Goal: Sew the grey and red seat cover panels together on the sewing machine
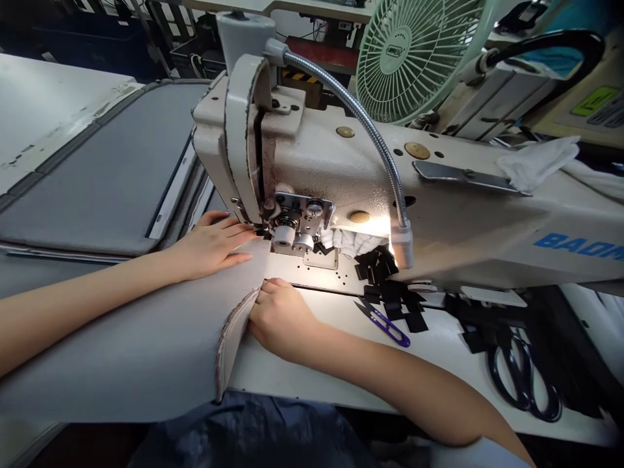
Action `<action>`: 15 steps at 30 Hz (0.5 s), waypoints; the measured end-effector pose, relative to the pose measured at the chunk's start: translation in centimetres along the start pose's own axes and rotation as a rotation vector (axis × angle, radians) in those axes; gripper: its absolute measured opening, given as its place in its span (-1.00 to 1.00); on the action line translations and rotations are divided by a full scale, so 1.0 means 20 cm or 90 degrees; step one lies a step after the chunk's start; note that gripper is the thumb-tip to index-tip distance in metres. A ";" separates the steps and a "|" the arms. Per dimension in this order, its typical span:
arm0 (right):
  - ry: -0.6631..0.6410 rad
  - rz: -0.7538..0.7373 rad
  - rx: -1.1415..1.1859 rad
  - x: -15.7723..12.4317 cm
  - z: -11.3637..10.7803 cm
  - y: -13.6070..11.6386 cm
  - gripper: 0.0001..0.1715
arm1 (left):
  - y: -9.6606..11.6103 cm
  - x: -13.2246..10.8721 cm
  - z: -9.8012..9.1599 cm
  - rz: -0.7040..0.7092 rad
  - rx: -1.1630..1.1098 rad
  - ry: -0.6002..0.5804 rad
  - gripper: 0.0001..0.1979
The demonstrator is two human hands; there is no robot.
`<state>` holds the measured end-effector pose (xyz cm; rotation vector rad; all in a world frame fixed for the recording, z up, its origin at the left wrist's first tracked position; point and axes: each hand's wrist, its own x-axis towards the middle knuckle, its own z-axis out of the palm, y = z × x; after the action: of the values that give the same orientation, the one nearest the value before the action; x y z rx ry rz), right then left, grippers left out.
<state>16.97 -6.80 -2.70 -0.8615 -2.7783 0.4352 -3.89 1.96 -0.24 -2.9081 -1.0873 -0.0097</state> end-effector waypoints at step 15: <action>0.014 0.092 0.001 0.10 -0.03 0.15 -0.82 | -0.14 0.17 -0.04 -0.054 -0.036 -0.097 -0.47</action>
<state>17.14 -3.21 -2.88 -1.0655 -2.7055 0.4489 -3.10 6.36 0.69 -2.9505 -1.2519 0.1845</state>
